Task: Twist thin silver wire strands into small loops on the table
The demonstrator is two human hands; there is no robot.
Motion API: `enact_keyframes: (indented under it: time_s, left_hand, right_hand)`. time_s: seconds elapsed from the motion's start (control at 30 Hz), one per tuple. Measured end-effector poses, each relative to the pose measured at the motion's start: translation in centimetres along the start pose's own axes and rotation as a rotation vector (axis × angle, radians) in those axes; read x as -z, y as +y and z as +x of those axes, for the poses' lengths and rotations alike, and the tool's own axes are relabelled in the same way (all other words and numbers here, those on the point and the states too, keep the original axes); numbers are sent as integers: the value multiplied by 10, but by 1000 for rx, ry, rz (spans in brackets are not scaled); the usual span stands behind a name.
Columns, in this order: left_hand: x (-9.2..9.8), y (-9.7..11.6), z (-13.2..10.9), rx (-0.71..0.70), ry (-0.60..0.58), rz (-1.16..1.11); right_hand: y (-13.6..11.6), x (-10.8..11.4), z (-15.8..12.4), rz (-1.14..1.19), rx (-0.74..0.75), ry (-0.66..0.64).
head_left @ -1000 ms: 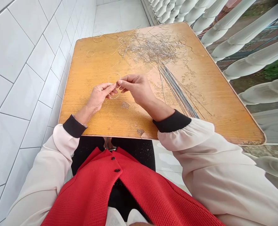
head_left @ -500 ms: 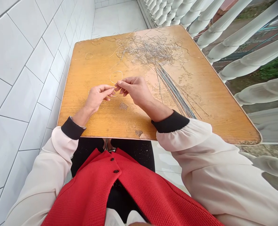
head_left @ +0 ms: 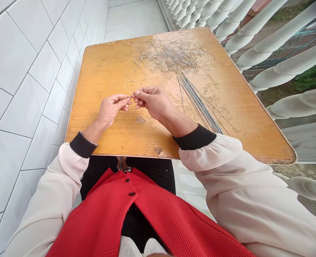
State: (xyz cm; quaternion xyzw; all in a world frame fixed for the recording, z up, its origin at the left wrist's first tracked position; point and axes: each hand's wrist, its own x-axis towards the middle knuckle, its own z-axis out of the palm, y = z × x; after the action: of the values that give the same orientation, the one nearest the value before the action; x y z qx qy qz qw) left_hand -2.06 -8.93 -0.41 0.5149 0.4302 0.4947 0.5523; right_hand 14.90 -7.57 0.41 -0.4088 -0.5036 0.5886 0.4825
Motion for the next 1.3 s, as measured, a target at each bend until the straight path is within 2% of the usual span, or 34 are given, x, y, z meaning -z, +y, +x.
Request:
enact_keyframes:
  time_s: [0.2, 0.33, 0.53, 0.67, 0.77, 0.97, 1.3]
  left_hand:
    - [7, -9, 4, -105, -71, -12]
    - [8, -9, 4, -143, -77, 20]
    - [6, 0, -2, -36, -60, 66]
    - [4, 5, -6, 41, -82, 82]
    - [2, 6, -7, 70, -80, 86]
    - [0, 8, -6, 83, -4, 53]
    - [-3, 15, -10, 143, -21, 32]
  right_hand:
    - [-1, -1, -3, 80, -32, -77]
    - [-4, -2, -4, 110, -45, -74]
    - [3, 3, 2, -67, 81, 47]
    - [7, 5, 3, -154, 122, 66]
    - [5, 4, 2, -181, 116, 71]
    - [3, 2, -2, -181, 81, 59]
    - [7, 1, -2, -133, 79, 35]
